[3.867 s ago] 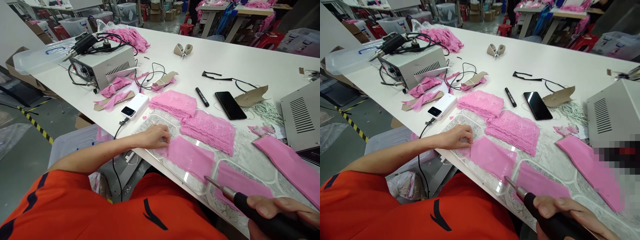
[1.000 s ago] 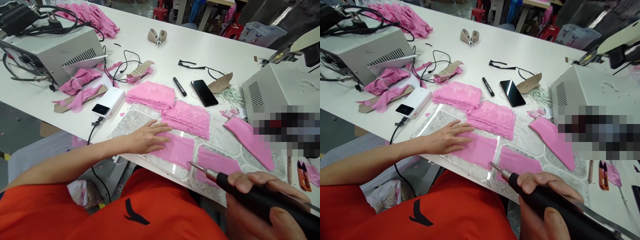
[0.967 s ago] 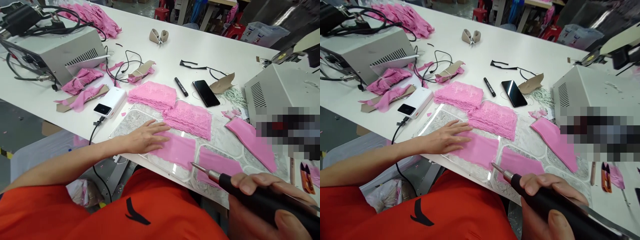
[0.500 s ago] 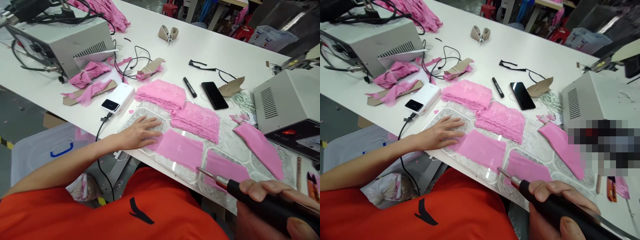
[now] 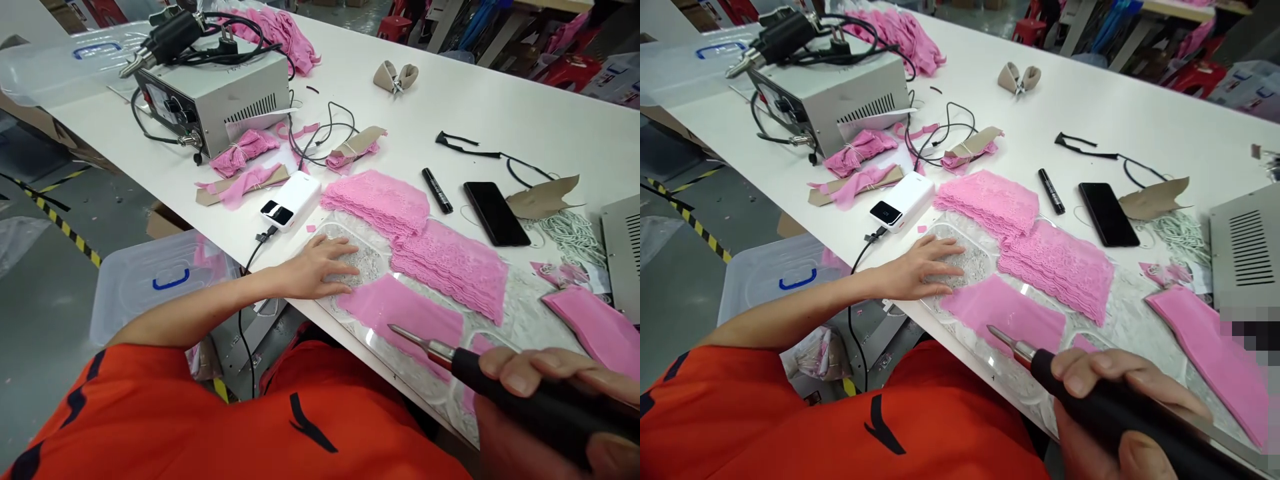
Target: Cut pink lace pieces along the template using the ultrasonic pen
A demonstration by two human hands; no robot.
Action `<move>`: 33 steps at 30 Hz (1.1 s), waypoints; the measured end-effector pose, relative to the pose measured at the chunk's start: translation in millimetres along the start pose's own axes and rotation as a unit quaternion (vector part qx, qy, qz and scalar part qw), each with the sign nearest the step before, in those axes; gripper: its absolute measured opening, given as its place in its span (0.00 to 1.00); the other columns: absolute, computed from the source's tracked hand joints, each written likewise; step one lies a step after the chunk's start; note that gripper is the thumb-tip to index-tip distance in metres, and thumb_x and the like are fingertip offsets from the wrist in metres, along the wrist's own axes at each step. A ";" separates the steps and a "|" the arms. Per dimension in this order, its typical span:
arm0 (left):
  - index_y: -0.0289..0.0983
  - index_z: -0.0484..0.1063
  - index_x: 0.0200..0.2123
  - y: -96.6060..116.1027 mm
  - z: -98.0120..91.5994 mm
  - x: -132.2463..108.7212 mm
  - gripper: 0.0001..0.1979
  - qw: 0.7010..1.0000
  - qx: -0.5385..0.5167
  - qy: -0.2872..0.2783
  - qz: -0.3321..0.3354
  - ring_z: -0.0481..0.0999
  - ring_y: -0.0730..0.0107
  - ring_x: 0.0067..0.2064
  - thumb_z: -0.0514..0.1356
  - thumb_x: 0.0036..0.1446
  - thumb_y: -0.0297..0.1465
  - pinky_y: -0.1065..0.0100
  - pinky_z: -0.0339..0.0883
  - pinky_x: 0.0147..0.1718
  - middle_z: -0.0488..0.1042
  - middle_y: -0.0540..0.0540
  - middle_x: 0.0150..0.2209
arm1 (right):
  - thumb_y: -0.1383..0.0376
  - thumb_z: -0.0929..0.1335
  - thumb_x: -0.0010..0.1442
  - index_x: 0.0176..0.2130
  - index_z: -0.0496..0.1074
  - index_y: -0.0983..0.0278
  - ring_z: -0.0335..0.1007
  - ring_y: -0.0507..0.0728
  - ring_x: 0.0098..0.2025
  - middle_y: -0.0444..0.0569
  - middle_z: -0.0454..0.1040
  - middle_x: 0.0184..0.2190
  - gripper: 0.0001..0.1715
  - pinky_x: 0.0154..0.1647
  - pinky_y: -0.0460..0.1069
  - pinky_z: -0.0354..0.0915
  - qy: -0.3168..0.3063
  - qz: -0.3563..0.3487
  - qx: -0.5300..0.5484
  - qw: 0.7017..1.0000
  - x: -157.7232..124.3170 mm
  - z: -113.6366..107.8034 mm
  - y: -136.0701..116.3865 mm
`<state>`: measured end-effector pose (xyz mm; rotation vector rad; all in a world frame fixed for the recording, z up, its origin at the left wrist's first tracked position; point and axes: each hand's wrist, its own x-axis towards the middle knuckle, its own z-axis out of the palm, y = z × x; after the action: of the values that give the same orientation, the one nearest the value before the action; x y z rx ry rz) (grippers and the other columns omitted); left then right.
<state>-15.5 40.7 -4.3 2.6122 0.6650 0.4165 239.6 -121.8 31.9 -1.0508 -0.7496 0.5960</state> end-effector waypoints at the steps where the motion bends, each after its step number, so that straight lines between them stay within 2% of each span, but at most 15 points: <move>1: 0.41 0.75 0.51 1.3 2.8 1.6 0.17 1.000 0.008 0.001 -0.005 0.59 0.46 0.66 0.62 0.62 0.41 0.38 0.49 0.62 0.64 0.36 0.63 | 0.62 0.70 0.45 0.35 0.75 0.59 0.63 0.54 0.22 0.45 0.72 0.32 0.13 0.26 0.58 0.68 -0.031 -0.027 -0.002 0.999 1.6 12.1 0.5; 4: 0.41 0.75 0.51 3.5 9.1 5.2 0.19 1.000 0.025 0.000 -0.017 0.60 0.44 0.66 0.63 0.60 0.43 0.37 0.48 0.61 0.64 0.35 0.63 | 0.61 0.68 0.47 0.37 0.74 0.61 0.64 0.54 0.21 0.45 0.73 0.30 0.14 0.24 0.57 0.67 -0.088 -0.058 0.004 0.994 5.3 34.8 5.0; 11: 0.41 0.75 0.51 4.1 11.7 4.9 0.17 0.999 0.031 0.015 -0.023 0.60 0.47 0.65 0.61 0.62 0.41 0.39 0.48 0.62 0.64 0.36 0.63 | 0.62 0.68 0.50 0.39 0.72 0.62 0.65 0.53 0.24 0.45 0.72 0.33 0.14 0.26 0.54 0.67 -0.119 -0.026 0.026 0.992 0.2 55.8 8.8; 23: 0.42 0.76 0.49 5.7 13.9 6.4 0.16 0.999 0.037 0.031 -0.025 0.63 0.48 0.64 0.62 0.61 0.41 0.40 0.48 0.62 0.66 0.37 0.62 | 0.62 0.69 0.53 0.41 0.71 0.62 0.67 0.52 0.26 0.44 0.72 0.34 0.13 0.29 0.54 0.68 -0.167 -0.027 0.051 0.984 -1.6 73.7 17.4; 33: 0.43 0.76 0.49 4.3 14.9 5.2 0.16 0.999 0.037 0.032 -0.018 0.62 0.47 0.64 0.63 0.60 0.41 0.40 0.48 0.61 0.66 0.38 0.62 | 0.62 0.69 0.54 0.42 0.72 0.62 0.67 0.52 0.27 0.45 0.71 0.35 0.13 0.29 0.54 0.68 -0.184 -0.035 0.049 0.981 -2.0 77.6 22.9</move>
<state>-3.8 35.3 -14.4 2.6620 0.7607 0.4761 175.5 -72.4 33.5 -0.8272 -1.0649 0.7710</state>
